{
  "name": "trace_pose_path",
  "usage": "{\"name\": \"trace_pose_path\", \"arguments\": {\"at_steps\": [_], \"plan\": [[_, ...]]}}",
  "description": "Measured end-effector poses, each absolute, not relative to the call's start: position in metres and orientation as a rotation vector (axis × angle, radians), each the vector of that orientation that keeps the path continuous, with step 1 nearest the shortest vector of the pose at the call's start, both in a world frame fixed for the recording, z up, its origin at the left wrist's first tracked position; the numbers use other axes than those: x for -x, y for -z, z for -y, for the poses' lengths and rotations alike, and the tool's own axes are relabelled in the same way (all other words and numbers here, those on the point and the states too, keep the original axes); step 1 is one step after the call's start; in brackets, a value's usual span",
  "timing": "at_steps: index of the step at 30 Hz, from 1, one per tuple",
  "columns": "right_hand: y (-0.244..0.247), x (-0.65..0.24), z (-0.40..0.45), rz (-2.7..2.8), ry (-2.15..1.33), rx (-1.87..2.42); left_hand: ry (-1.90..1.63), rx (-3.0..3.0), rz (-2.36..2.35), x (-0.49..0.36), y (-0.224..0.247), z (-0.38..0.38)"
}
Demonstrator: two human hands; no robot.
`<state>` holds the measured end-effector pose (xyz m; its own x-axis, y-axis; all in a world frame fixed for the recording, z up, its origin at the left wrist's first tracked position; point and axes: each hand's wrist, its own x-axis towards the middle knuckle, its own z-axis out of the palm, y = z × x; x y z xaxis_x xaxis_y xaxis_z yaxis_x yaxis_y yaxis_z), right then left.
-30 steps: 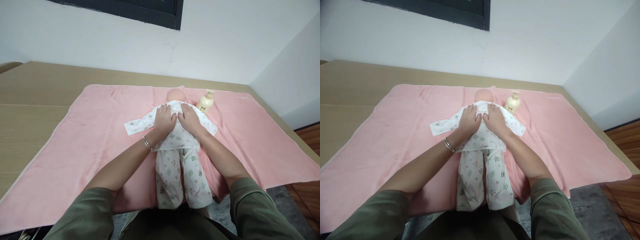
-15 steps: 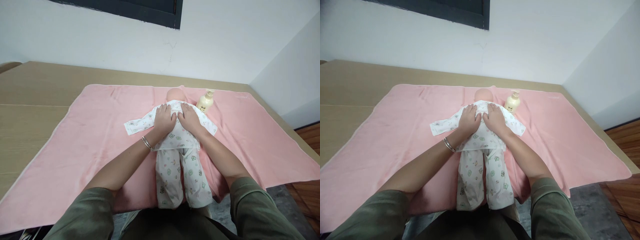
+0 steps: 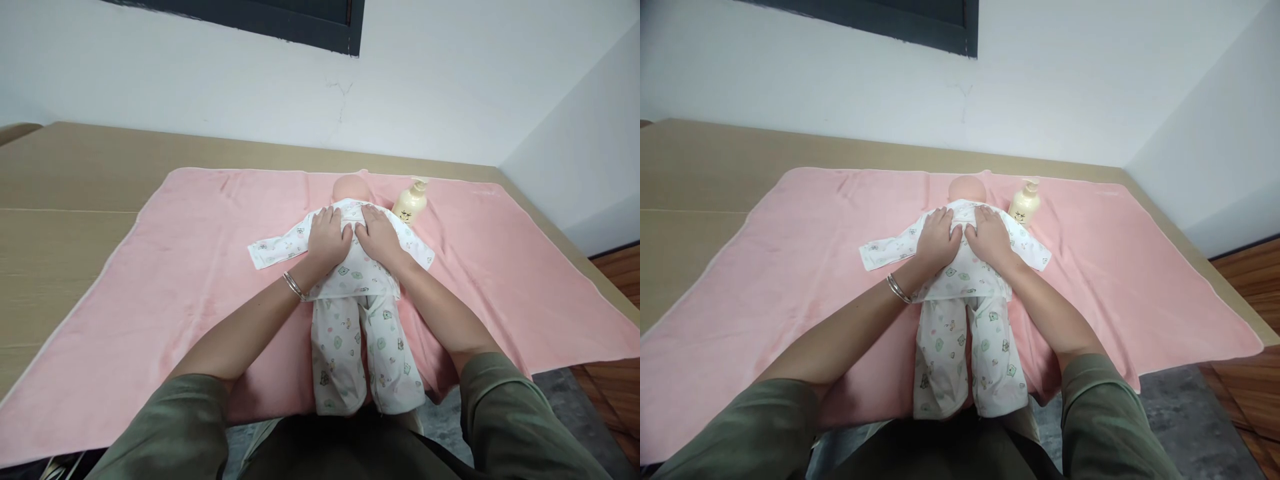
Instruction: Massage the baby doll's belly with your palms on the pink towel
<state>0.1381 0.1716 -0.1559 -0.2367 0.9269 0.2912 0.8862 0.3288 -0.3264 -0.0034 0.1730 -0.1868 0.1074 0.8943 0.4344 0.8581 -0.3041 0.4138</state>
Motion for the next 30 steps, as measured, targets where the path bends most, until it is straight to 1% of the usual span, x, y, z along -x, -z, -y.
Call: {"name": "trace_pose_path", "arguments": {"at_steps": [8,15,25,30], "plan": [[0.1569,-0.1391,-0.1729,2.178,-0.130,1.594,-1.011,-2.295,-1.790,0.0040,0.1894,-0.1744],[0.1564,-0.1390,-0.1724,2.179,-0.128,1.593,-0.960,-2.278,-1.808,0.0036,0.1872,-0.1731],[0.1587,-0.1389,-0.1728,2.176,-0.125,1.581,-1.057,-2.284,-1.789,0.0049,0.1937,-0.1767],[0.1582,-0.1418,-0.1758,2.191,-0.198,1.604,-1.005,-2.313,-1.805,0.0034,0.1880,-0.1709]]}}
